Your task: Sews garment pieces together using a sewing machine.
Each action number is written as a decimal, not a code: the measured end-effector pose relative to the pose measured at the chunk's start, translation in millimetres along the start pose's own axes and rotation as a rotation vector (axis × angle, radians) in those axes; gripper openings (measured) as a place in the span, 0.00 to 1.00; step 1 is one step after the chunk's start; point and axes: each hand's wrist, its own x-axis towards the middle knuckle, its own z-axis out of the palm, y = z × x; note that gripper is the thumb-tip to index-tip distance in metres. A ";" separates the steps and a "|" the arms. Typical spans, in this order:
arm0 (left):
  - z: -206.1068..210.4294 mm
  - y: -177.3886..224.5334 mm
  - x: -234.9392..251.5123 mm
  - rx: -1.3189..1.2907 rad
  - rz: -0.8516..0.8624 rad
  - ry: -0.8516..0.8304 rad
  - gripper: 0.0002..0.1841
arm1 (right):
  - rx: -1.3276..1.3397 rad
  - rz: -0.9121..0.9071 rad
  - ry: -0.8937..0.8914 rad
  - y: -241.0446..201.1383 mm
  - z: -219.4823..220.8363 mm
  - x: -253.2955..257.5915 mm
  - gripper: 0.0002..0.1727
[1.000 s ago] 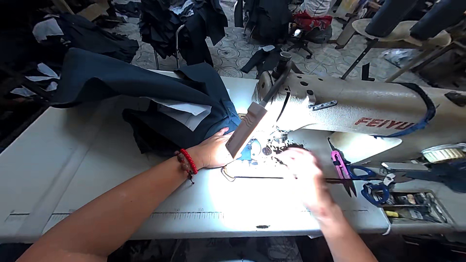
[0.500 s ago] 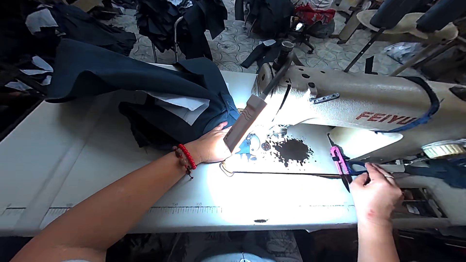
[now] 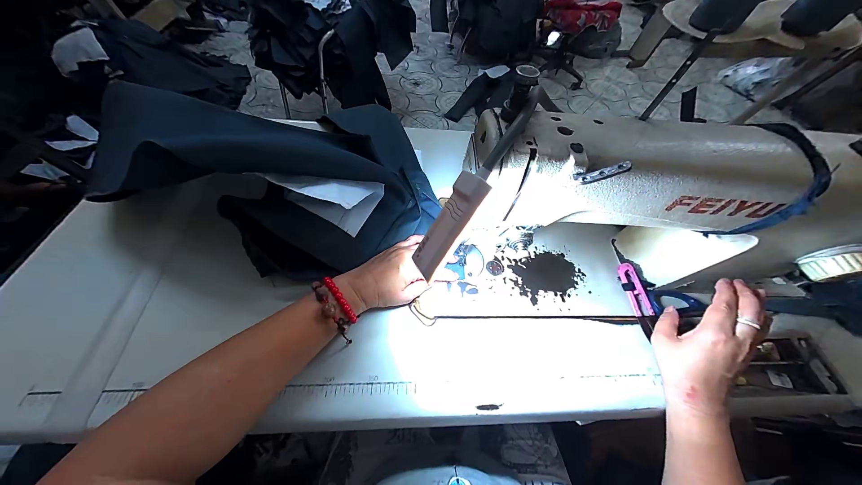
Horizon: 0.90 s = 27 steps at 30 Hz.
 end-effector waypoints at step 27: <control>-72.4 -4.4 69.7 -0.110 -0.232 -0.469 0.13 | 0.788 -0.760 -0.651 -328.4 51.3 -66.9 0.18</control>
